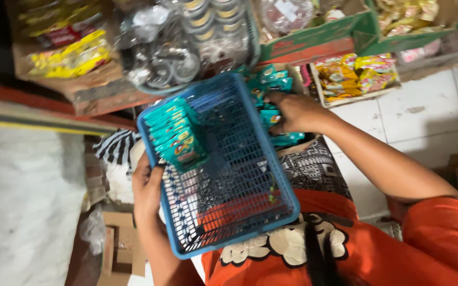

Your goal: The person organizes green sachets in a blue plastic basket and on a shelf by hand, moving them from a larger collection into a organized stack within the basket.

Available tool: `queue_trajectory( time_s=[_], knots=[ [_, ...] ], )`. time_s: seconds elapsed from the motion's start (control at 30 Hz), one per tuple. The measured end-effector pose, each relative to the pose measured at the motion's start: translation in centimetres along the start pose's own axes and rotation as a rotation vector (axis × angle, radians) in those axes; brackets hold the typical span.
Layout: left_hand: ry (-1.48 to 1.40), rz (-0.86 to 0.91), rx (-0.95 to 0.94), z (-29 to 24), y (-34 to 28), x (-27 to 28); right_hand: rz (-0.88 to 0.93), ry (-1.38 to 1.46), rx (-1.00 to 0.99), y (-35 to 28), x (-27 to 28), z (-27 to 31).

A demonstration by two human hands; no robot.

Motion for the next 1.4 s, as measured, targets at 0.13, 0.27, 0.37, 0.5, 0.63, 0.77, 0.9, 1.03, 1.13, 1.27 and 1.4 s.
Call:
queue_trajectory(
  time_s=[0.13, 0.27, 0.37, 0.5, 0.63, 0.77, 0.9, 1.03, 1.13, 1.27, 1.4],
  knots=[
    [0.009, -0.005, -0.013, -0.2, -0.2, -0.8, 0.087, 0.071, -0.102, -0.1, 0.4, -0.8],
    [0.126, -0.073, -0.069, -1.5, -0.2, -1.2, 0.076, 0.173, 0.22, -0.7, 0.7, -0.4],
    [0.067, -0.055, -0.141, -2.5, -0.1, -1.6, 0.129, 0.279, -0.039, -1.3, -0.2, -2.2],
    [0.053, -0.05, -0.035, -2.6, -0.2, -1.8, 0.033, 0.261, 0.2, -1.5, 0.1, -2.4],
    [0.048, -0.046, -0.083, -3.2, -0.5, -1.9, -0.09, 0.583, -0.015, -1.9, 3.3, -3.6],
    [0.082, -0.043, -0.146, -4.6, -0.8, -2.1, -0.346, 0.717, 0.289, -4.0, 9.6, -1.4],
    [0.114, -0.053, -0.151, -6.3, -0.7, -3.4, -0.183, 0.808, 0.36, -5.4, 11.2, 3.1],
    [0.137, -0.062, -0.082, -6.7, -0.7, -4.2, 0.061, 0.334, 0.556, -2.7, 6.3, 8.7],
    [0.125, -0.055, -0.094, -6.8, -0.7, -4.0, 0.031, 0.089, 0.234, 0.4, 2.6, 9.1],
    [0.074, -0.05, -0.085, -6.5, -0.9, -4.0, -0.055, -0.227, 0.376, 1.8, 1.7, 9.8],
    [0.055, -0.047, -0.084, -6.6, -0.9, -4.1, -0.102, -0.4, 0.481, 0.7, 1.8, 10.5]
  ],
)
Point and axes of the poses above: each hand's wrist, its own y-axis towards the middle knuckle, its own x-axis out of the back of the hand, z = x × y, the point moved 4 cm from there along y, towards the middle knuckle, and after that the axes turned 15 degrees about y, right-handed, at the moved point
